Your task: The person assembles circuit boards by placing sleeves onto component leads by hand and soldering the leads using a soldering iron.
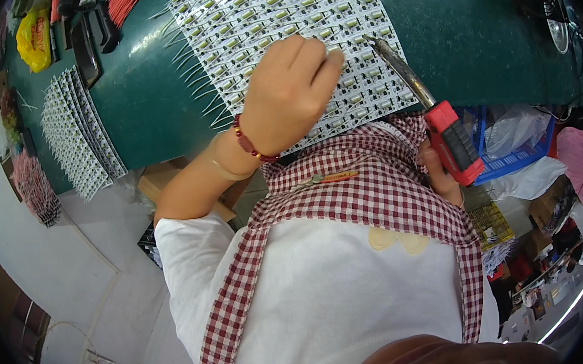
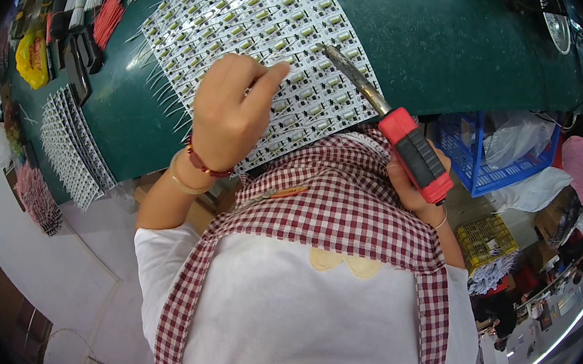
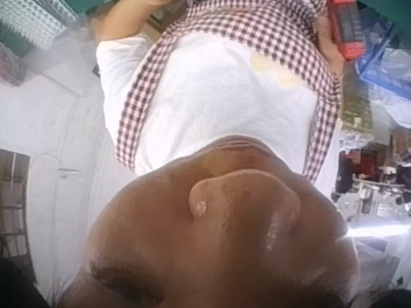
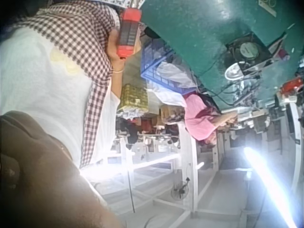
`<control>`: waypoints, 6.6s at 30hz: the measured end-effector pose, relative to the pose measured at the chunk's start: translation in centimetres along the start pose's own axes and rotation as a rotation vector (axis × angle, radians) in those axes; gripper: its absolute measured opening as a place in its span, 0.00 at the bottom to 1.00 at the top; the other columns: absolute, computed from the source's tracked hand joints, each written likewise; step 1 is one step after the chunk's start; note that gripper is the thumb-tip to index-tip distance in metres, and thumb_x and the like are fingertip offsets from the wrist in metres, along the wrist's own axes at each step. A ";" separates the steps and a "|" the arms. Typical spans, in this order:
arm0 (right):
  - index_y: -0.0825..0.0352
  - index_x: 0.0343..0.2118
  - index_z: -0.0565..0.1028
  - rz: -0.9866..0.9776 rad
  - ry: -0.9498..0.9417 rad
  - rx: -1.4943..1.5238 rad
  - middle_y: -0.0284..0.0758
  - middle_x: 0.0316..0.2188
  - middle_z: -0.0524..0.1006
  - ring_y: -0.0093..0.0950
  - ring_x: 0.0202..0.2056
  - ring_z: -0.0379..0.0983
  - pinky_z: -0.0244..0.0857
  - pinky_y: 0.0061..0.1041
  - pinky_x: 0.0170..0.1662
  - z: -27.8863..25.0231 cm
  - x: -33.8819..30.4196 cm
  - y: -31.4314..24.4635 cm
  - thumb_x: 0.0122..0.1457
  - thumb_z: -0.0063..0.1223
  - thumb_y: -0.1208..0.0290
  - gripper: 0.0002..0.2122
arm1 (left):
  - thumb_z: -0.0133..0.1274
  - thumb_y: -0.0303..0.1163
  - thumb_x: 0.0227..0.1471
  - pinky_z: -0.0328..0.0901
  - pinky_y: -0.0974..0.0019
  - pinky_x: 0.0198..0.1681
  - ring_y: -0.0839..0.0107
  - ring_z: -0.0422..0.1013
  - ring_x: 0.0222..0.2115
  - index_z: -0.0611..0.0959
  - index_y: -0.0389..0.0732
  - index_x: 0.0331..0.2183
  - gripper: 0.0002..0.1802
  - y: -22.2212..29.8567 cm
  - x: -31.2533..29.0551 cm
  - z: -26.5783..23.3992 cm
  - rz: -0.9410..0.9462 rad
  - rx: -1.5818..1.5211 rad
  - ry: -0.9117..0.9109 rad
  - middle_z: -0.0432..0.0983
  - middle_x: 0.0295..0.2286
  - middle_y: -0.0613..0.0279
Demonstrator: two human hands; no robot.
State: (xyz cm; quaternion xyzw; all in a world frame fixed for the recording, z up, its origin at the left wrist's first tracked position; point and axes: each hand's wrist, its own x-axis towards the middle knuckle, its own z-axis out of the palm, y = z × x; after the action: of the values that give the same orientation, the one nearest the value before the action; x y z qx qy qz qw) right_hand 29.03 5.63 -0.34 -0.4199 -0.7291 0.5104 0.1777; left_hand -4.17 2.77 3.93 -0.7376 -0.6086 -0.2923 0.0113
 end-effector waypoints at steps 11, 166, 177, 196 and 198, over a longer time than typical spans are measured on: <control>0.69 0.31 0.77 -0.049 -0.042 0.030 0.38 0.25 0.75 0.33 0.21 0.72 0.63 0.27 0.23 0.4 0.7 -0.2 0.49 0.60 0.70 0.09 | 0.57 0.20 0.37 0.61 0.66 0.26 0.67 0.65 0.23 0.82 0.39 0.30 0.12 -0.3 -1.0 3.0 -0.024 -0.044 0.007 0.65 0.21 0.63; 0.73 0.48 0.70 -0.213 0.095 0.348 0.41 0.39 0.77 0.25 0.39 0.76 0.69 0.23 0.40 4.8 7.1 -8.1 0.53 0.63 0.73 0.21 | 0.52 0.21 0.52 0.68 0.69 0.24 0.67 0.77 0.21 0.77 0.33 0.32 0.02 7.0 -1.2 1.2 -0.571 -0.760 -0.138 0.78 0.22 0.53; 0.68 0.40 0.73 -0.150 0.084 0.428 0.25 0.30 0.76 0.12 0.33 0.70 0.66 0.16 0.38 4.5 7.8 -8.2 0.54 0.62 0.75 0.12 | 0.56 0.19 0.47 0.65 0.70 0.24 0.69 0.72 0.21 0.79 0.34 0.28 0.03 6.8 -0.7 0.9 -0.432 -0.629 -0.014 0.75 0.24 0.56; 0.66 0.33 0.76 0.287 0.071 0.868 0.26 0.29 0.76 0.15 0.33 0.71 0.67 0.18 0.37 5.9 4.8 -3.6 0.52 0.64 0.71 0.08 | 0.57 0.20 0.43 0.61 0.68 0.25 0.66 0.68 0.22 0.80 0.36 0.25 0.02 8.1 -2.7 1.0 -0.486 -0.586 0.035 0.70 0.21 0.57; 0.68 0.31 0.75 0.112 0.121 0.478 0.26 0.27 0.75 0.15 0.31 0.71 0.67 0.18 0.35 3.1 5.6 -8.7 0.56 0.58 0.73 0.04 | 0.57 0.19 0.44 0.61 0.67 0.25 0.66 0.68 0.22 0.80 0.37 0.25 0.03 7.2 -1.9 1.6 -0.464 -0.502 0.044 0.69 0.20 0.59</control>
State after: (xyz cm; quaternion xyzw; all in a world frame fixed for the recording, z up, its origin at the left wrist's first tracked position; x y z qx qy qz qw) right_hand 19.88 7.08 5.19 -0.4356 -0.5513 0.6513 0.2866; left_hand 2.79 -0.23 4.17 -0.5528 -0.6690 -0.4434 -0.2243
